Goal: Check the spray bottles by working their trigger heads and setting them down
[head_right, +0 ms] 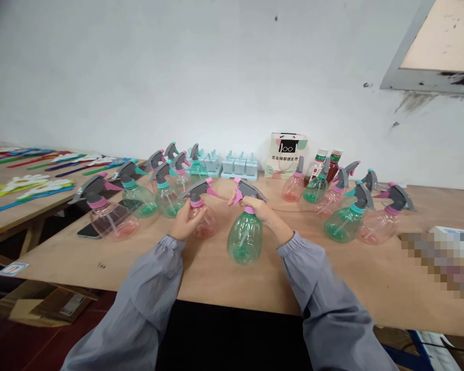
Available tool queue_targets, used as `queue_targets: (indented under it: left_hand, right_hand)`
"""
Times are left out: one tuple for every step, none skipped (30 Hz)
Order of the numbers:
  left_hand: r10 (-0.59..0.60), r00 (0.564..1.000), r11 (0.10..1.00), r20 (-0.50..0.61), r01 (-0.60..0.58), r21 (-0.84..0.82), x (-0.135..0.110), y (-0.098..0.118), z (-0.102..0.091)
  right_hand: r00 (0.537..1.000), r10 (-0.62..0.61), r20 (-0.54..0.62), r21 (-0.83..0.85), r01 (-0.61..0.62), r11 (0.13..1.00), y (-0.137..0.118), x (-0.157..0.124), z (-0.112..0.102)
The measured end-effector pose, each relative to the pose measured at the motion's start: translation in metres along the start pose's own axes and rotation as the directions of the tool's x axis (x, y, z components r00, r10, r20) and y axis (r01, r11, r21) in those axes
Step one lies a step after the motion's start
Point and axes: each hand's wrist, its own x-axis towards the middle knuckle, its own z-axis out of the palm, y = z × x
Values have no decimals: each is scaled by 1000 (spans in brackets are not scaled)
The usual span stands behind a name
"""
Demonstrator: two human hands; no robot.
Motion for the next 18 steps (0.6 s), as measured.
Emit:
queue_targets:
  left_hand:
    - [-1, 1000, 1000, 0, 1, 0, 0, 0, 0]
    - [-2, 1000, 1000, 0, 2, -1, 0, 0, 0]
    - [-4, 1000, 1000, 2, 4, -4, 0, 0, 0]
    - [-6, 1000, 1000, 5, 6, -7, 0, 0, 0]
    - [-7, 1000, 1000, 9, 7, -10, 0, 0, -1]
    - [-7, 1000, 1000, 11, 7, -11, 0, 0, -1]
    - [-7, 1000, 1000, 13, 7, -12, 0, 0, -1]
    - [-8, 1000, 1000, 12, 8, -12, 0, 1, -1]
    - [-10, 1000, 1000, 12, 10, -11, 0, 1, -2]
    - [-16, 1000, 1000, 11, 16, -9, 0, 1, -2]
    - [-24, 1000, 1000, 11, 24, -8, 0, 1, -2]
    - [-31, 999, 999, 14, 32, -7, -1, 0, -2]
    - [-36, 999, 999, 19, 36, -7, -1, 0, -2]
    - [-37, 999, 999, 24, 37, -9, -1, 0, -1]
    - [-34, 999, 999, 30, 35, -11, -1, 0, -1]
    - [-29, 999, 999, 32, 29, -13, -1, -1, -1]
    - [-24, 999, 1000, 33, 25, -14, -1, -1, -1]
    - [-22, 999, 1000, 32, 22, -15, -1, -2, -1]
  right_hand:
    - [1000, 15, -25, -26, -15, 1000, 3, 1, -1]
    - [998, 27, -48, -53, -29, 998, 6, 3, -2]
    - [997, 32, -70, -73, -37, 997, 9, 5, -4]
    - [995, 30, -94, -83, -38, 996, 12, 6, -7]
    - [992, 26, -124, -88, -37, 995, 16, 8, -10]
    - [985, 24, -170, -92, -40, 995, 18, 9, -15]
    - [972, 25, -232, -103, -51, 993, 21, 10, -20]
    - [949, 24, -313, -122, -66, 990, 23, 10, -27]
    - [919, 20, -393, -153, -87, 984, 26, 9, -36]
    - [884, 6, -468, -190, -107, 976, 29, 7, -46]
    - [845, -21, -535, -227, -120, 966, 32, 4, -58]
    - [803, -50, -594, -265, -137, 955, 35, -1, -71]
    - [759, -81, -646, -297, -152, 943, 38, -6, -85]
    - [713, -115, -692, -323, -164, 932, 41, -11, -99]
    - [667, -148, -730, -346, -174, 922, 44, -17, -113]
    - [627, -180, -758, -368, -183, 912, 48, -22, -126]
    - [593, -211, -777, -393, -195, 898, 51, -27, -138]
    - [571, -243, -784, -423, -207, 882, 54, -32, -147]
